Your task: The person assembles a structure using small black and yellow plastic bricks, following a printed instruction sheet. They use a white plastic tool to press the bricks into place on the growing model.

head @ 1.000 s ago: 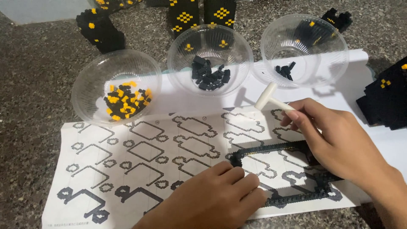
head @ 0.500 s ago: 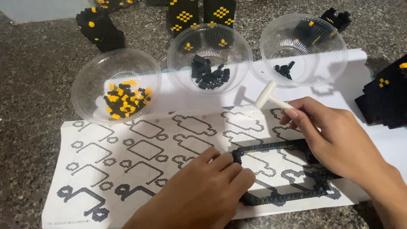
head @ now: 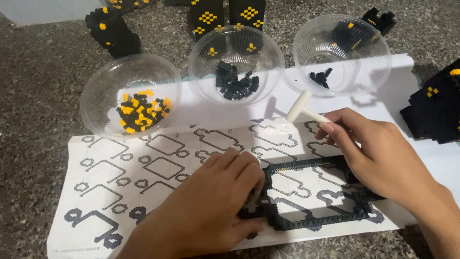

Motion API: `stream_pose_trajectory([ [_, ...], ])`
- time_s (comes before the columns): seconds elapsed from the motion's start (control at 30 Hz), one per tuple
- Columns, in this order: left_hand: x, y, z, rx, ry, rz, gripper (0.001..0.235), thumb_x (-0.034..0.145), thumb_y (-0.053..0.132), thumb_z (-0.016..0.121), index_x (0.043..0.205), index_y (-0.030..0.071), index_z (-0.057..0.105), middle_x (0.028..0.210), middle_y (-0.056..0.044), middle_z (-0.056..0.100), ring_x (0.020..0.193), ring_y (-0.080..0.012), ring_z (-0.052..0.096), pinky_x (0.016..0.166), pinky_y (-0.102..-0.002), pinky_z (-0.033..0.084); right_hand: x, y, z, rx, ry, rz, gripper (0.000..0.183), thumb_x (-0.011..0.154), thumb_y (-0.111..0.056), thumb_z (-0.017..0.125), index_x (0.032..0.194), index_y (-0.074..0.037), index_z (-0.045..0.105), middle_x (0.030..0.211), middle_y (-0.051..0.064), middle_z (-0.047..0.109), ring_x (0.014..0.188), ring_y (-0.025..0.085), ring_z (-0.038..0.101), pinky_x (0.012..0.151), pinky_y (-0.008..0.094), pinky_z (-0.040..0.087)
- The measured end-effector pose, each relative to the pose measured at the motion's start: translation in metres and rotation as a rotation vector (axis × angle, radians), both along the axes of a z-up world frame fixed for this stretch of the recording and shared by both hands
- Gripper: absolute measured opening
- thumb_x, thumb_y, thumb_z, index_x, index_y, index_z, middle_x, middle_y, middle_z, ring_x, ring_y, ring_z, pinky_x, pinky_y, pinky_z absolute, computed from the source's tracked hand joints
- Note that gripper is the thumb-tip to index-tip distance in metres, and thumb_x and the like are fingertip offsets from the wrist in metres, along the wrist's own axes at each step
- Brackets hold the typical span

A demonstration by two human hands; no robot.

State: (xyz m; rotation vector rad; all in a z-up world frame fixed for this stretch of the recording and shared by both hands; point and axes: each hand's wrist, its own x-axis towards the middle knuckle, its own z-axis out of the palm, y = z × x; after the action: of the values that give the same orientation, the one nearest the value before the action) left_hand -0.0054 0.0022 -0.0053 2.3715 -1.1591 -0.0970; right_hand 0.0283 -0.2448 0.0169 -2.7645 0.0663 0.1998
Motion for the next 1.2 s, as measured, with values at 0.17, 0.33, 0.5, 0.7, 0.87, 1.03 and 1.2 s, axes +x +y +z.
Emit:
stream_pose_trajectory([
  [0.17,0.002,0.003,-0.003,0.101,0.091,0.021,0.041,0.074,0.044,0.074,0.086,0.014,0.050,0.089,-0.004,0.055,0.082,-0.0237,0.051,0.082,-0.038,0.036,-0.001,0.000,0.000,0.014,-0.008,0.001,0.024,0.094,-0.036,0.045,0.096,-0.024,0.066,0.068,-0.003,0.073,0.054,0.020,0.060,0.062,0.032,0.041],
  [0.33,0.004,0.004,-0.005,0.122,0.102,0.006,0.040,0.073,0.045,0.074,0.085,0.014,0.051,0.090,-0.004,0.055,0.080,-0.0234,0.054,0.085,-0.038,0.035,-0.001,-0.001,-0.002,0.001,-0.014,0.026,0.025,0.094,-0.038,0.044,0.099,-0.023,0.064,0.070,-0.003,0.074,0.057,0.022,0.064,0.062,0.033,0.043],
  [0.5,0.005,0.006,-0.004,0.078,0.072,-0.007,0.040,0.074,0.044,0.076,0.081,0.014,0.051,0.086,-0.002,0.053,0.075,-0.0217,0.053,0.082,-0.036,0.035,-0.003,-0.004,-0.005,0.079,-0.109,0.080,0.021,0.094,-0.030,0.046,0.099,-0.021,0.064,0.082,-0.008,0.076,0.073,0.014,0.070,0.064,0.032,0.045],
  [0.7,0.006,0.009,-0.002,0.067,0.139,0.002,0.044,0.069,0.047,0.080,0.079,0.016,0.051,0.085,0.001,0.053,0.075,-0.0194,0.053,0.085,-0.034,0.034,-0.004,-0.006,-0.006,0.055,-0.132,0.068,0.021,0.095,-0.031,0.046,0.098,-0.025,0.066,0.072,-0.005,0.074,0.058,0.018,0.064,0.059,0.032,0.041],
  [0.87,0.009,0.014,0.006,-0.018,0.129,0.021,0.035,0.075,0.047,0.072,0.082,0.018,0.055,0.082,0.002,0.060,0.077,-0.0196,0.057,0.084,-0.034,0.036,-0.004,-0.007,-0.007,0.066,-0.162,0.072,0.024,0.095,-0.034,0.045,0.095,-0.024,0.067,0.070,-0.005,0.074,0.053,0.016,0.063,0.061,0.030,0.041],
  [1.03,0.018,0.033,0.011,-0.142,-0.047,0.213,0.020,0.081,0.031,0.068,0.091,0.016,0.059,0.094,0.001,0.067,0.093,-0.0215,0.061,0.085,-0.035,0.038,-0.002,-0.009,-0.014,0.062,-0.193,0.098,0.024,0.093,-0.035,0.046,0.097,-0.023,0.066,0.076,-0.012,0.076,0.068,0.010,0.072,0.065,0.029,0.045],
  [1.2,0.033,0.057,0.050,-0.188,0.035,0.646,0.013,0.086,0.020,0.061,0.088,0.014,0.072,0.090,0.002,0.075,0.078,-0.0126,0.069,0.066,-0.028,0.051,0.004,-0.011,-0.022,0.087,-0.082,-0.018,0.025,0.093,-0.036,0.045,0.102,-0.026,0.066,0.079,-0.011,0.079,0.074,0.011,0.073,0.073,0.027,0.047],
])
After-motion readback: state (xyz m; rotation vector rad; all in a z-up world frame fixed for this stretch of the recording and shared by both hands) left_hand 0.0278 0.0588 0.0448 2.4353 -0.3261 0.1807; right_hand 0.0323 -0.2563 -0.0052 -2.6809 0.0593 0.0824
